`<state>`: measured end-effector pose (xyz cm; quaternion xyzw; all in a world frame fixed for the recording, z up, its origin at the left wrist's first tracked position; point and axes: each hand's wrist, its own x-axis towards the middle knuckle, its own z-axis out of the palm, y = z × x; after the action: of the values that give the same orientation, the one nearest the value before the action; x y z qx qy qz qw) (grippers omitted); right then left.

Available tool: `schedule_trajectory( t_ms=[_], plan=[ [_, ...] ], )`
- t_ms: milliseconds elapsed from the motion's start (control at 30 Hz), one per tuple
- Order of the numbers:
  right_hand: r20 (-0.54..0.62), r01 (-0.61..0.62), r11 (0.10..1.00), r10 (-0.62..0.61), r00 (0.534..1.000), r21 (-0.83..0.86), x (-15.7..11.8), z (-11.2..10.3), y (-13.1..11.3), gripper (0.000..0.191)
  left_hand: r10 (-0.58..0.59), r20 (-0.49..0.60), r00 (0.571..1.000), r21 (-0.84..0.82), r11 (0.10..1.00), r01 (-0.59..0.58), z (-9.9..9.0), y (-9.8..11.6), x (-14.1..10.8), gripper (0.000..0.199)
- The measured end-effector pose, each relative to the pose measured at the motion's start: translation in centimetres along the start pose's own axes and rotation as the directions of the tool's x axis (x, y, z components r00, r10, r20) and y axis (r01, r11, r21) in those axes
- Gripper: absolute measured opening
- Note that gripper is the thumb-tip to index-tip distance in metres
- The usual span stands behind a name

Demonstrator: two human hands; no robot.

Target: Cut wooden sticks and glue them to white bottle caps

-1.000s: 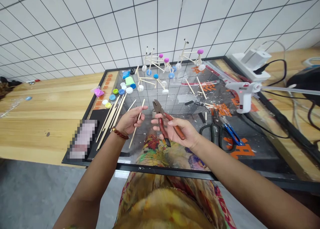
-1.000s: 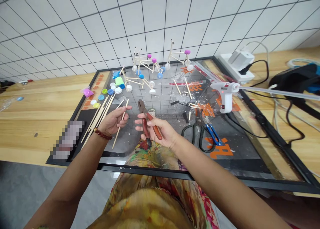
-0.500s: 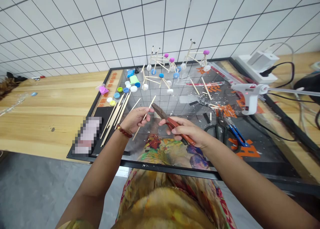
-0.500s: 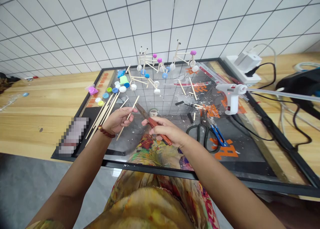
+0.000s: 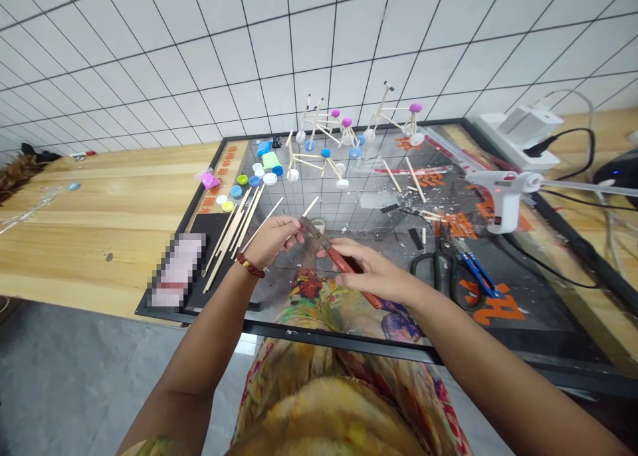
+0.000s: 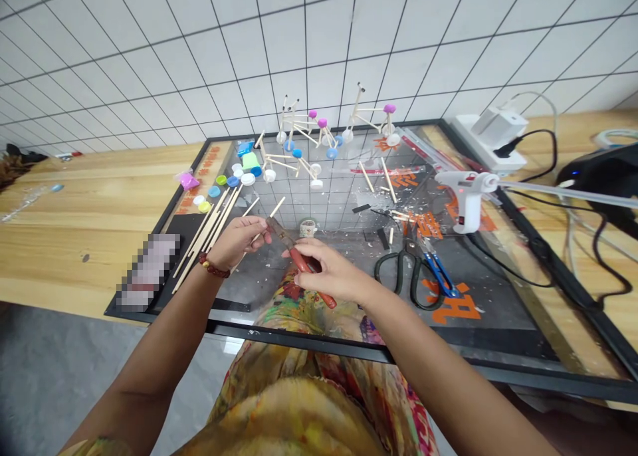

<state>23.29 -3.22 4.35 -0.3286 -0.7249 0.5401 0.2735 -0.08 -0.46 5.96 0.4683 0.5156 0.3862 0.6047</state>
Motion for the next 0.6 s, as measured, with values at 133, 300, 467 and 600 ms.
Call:
schedule_trajectory(
  t_ms=[133, 300, 467, 600],
  plan=[
    [-0.058, 0.043, 0.981, -0.055, 0.997, -0.188, -0.22, 0.08, -0.15, 0.015, 0.011, 0.072, 0.997, 0.089, 0.996, -0.017, 0.10, -0.01, -0.30, 0.031],
    [-0.069, 0.078, 0.962, -0.099, 0.993, -0.263, -0.26, 0.06, -0.21, 0.006, 0.012, 0.076, 0.997, 0.048, 0.999, -0.015, 0.65, 0.08, -0.45, 0.035],
    [-0.043, 0.113, 0.942, -0.133, 0.990, -0.315, -0.17, -0.13, -0.07, 0.006, 0.008, 0.091, 0.996, -0.010, 1.000, -0.007, 0.74, -0.07, -0.16, 0.039],
    [-0.018, 0.082, 0.941, -0.093, 0.995, -0.329, -0.20, -0.36, 0.02, 0.008, 0.037, 0.084, 0.996, 0.001, 0.999, -0.037, 0.83, 0.03, -0.32, 0.039]
  ],
)
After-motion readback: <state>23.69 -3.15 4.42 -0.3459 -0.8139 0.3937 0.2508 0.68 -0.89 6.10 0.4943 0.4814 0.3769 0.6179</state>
